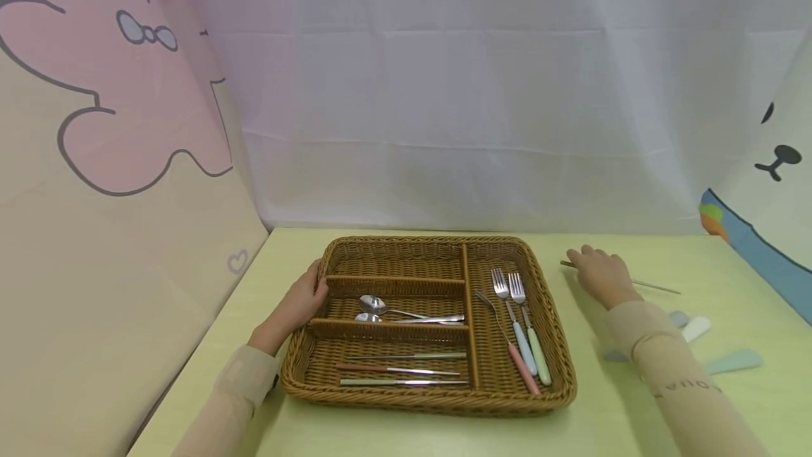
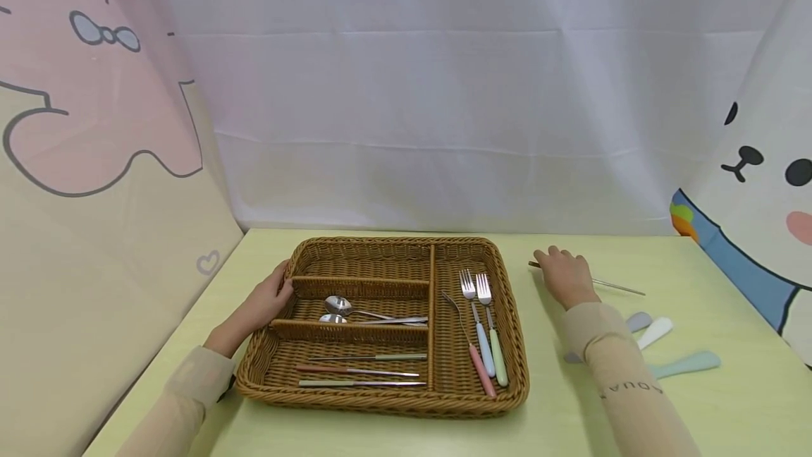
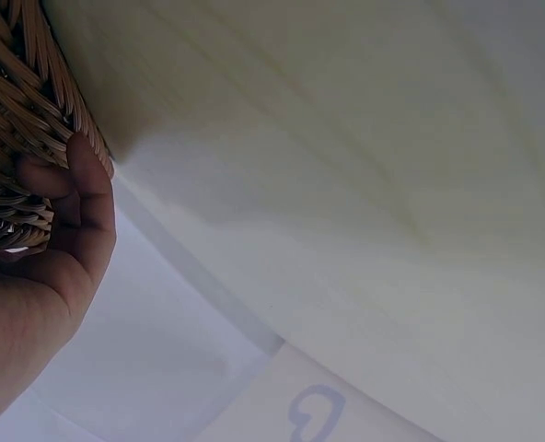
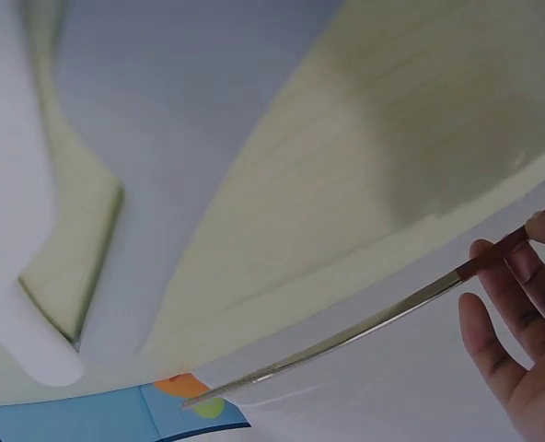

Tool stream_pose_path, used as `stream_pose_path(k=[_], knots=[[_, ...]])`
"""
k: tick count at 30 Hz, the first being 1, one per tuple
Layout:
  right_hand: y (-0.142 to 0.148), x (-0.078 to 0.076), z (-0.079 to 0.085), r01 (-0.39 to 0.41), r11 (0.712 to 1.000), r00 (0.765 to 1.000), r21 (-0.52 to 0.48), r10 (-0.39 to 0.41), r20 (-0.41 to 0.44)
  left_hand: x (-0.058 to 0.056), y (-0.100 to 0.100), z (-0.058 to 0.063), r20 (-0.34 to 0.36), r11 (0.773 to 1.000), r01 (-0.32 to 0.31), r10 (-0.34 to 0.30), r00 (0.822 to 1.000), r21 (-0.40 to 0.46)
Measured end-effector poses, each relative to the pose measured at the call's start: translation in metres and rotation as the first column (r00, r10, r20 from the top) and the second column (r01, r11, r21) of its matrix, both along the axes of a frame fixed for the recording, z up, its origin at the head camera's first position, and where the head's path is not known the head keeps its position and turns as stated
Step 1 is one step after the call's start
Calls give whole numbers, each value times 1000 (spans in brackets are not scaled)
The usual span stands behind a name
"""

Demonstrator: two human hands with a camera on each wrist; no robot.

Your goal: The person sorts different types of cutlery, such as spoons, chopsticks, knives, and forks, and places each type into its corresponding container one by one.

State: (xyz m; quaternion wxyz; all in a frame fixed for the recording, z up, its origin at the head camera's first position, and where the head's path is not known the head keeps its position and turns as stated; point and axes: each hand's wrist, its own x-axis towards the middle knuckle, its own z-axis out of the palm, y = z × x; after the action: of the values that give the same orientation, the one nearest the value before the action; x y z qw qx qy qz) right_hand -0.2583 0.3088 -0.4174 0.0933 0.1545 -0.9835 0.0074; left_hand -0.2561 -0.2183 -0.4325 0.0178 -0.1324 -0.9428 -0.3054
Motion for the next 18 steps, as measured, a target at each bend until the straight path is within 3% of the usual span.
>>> stream_pose_path(k=[18], knots=[[-14,13,18,19,1000,997,5,-19,-77,-1,0,-2,-2,1000,4,-4,1000,6]])
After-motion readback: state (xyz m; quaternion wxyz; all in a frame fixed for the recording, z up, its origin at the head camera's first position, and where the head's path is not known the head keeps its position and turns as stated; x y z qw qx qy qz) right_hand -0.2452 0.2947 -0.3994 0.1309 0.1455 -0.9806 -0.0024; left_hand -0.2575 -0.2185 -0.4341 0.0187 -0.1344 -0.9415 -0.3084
